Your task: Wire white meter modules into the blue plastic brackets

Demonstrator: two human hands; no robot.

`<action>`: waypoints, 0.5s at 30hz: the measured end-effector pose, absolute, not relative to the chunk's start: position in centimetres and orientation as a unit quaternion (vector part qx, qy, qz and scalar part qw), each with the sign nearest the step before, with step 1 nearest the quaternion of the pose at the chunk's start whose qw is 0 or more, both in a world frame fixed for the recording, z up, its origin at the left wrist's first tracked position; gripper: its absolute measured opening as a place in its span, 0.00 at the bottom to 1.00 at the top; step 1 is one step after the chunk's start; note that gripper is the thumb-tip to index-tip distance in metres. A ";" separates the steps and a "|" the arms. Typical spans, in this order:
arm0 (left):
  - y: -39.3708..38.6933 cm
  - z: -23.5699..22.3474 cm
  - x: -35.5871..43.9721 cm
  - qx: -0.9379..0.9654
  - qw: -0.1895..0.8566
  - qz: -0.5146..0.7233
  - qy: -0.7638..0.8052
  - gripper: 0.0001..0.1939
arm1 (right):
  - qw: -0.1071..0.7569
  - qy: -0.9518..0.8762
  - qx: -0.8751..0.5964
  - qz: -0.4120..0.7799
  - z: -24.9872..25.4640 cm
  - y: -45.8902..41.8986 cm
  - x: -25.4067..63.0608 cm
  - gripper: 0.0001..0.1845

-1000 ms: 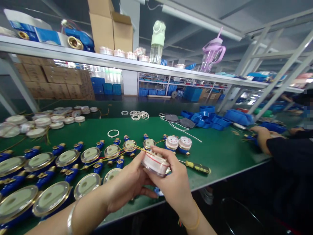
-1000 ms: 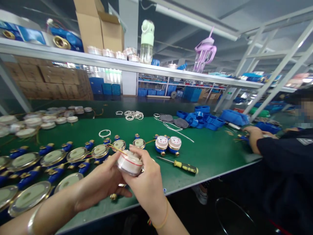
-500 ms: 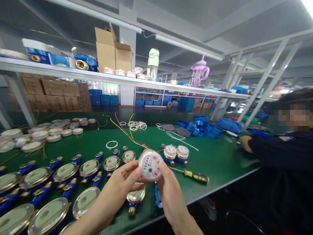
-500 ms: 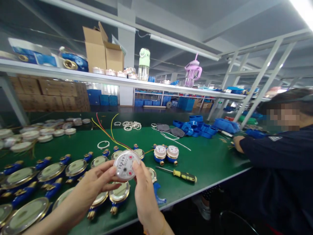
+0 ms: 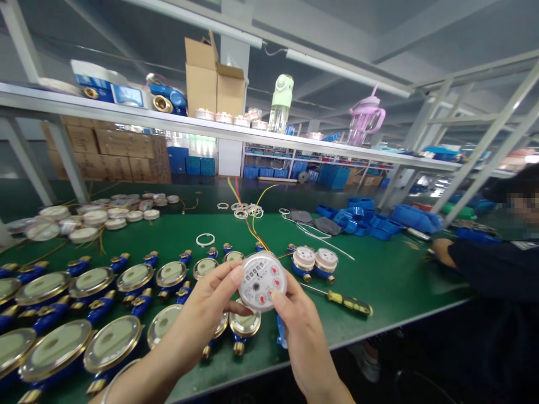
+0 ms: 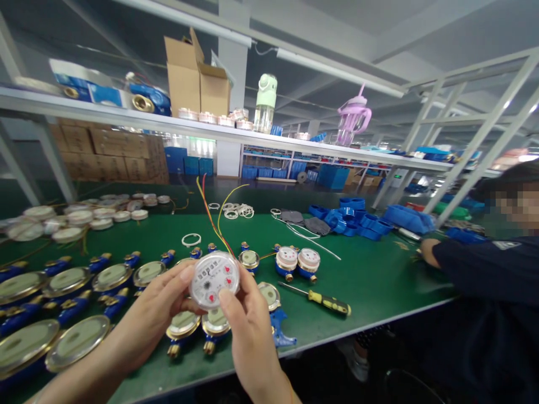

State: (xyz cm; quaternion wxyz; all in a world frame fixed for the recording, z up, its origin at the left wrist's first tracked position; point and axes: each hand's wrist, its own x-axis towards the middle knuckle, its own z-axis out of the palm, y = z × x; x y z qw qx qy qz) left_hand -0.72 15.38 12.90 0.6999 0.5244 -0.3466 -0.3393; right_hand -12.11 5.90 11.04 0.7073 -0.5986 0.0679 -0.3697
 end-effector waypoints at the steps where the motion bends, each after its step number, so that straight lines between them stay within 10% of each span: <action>1: 15.4 13.0 -0.8 0.520 0.705 -0.334 -0.348 0.23 | 0.700 0.069 -0.606 -0.372 11.2 6.0 -12.2 0.24; 15: 15.5 13.1 -1.2 0.513 0.706 -0.314 -0.374 0.24 | 0.656 0.098 -0.635 -0.397 10.4 7.0 -13.2 0.28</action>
